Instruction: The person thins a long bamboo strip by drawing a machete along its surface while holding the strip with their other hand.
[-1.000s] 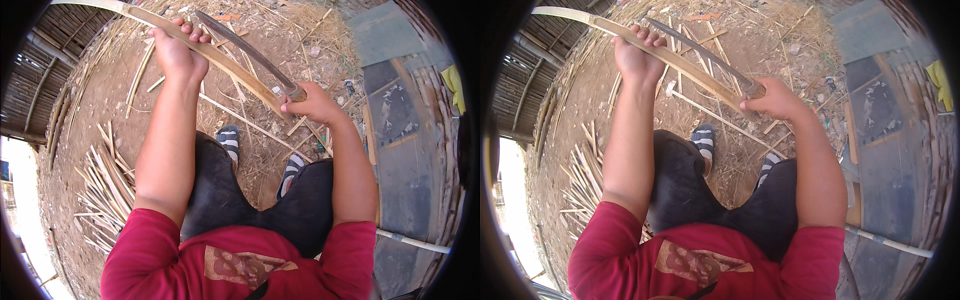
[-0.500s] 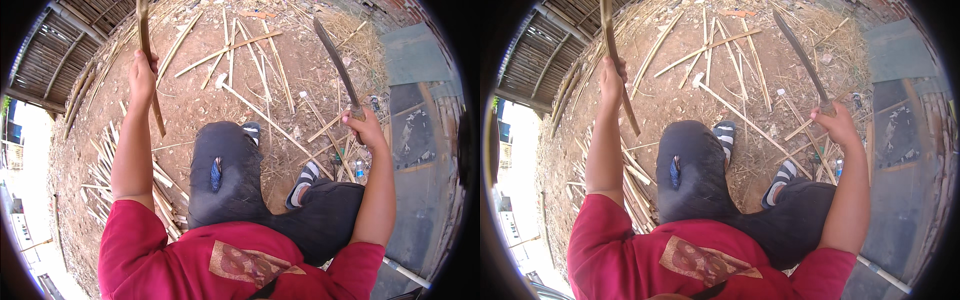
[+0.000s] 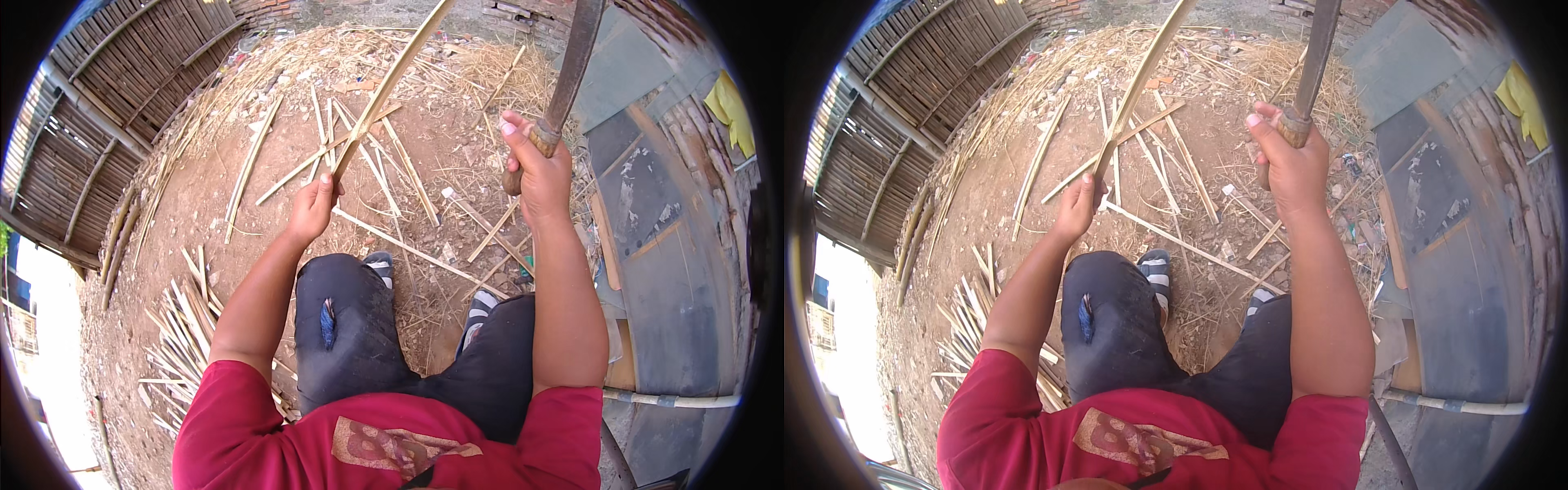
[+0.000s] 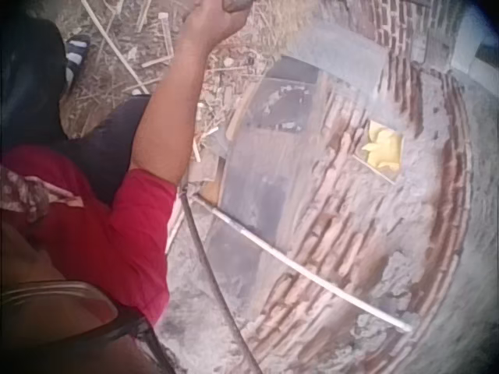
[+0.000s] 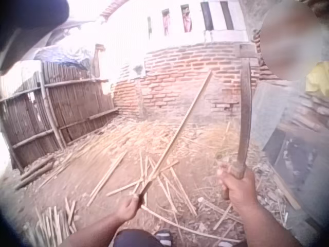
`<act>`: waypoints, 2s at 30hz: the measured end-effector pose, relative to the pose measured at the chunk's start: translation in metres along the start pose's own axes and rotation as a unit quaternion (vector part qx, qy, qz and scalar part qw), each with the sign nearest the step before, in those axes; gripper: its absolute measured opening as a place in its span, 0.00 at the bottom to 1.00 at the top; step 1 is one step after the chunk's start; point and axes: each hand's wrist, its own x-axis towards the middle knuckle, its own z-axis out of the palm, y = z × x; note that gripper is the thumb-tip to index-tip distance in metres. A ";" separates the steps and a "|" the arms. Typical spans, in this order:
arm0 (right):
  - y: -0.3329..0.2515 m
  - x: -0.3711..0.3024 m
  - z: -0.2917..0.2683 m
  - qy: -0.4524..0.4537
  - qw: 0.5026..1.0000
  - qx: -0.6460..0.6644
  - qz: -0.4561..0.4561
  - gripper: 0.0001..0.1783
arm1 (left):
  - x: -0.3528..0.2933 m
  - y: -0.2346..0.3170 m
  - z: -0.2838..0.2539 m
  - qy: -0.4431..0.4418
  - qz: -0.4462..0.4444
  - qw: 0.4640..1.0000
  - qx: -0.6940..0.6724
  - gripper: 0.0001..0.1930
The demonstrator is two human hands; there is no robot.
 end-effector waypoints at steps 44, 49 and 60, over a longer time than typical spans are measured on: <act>0.022 -0.019 -0.042 -0.174 0.975 -0.136 0.009 0.14 | 0.063 0.267 0.143 -0.135 0.112 0.940 -0.293 0.32; 0.027 -0.028 -0.056 -0.171 0.971 -0.162 0.032 0.14 | 0.053 0.251 0.152 -0.196 0.116 0.901 -0.368 0.33; -0.001 -0.027 -0.082 -0.115 0.963 -0.244 -0.016 0.21 | 0.063 0.233 0.103 0.045 0.192 0.905 -0.378 0.30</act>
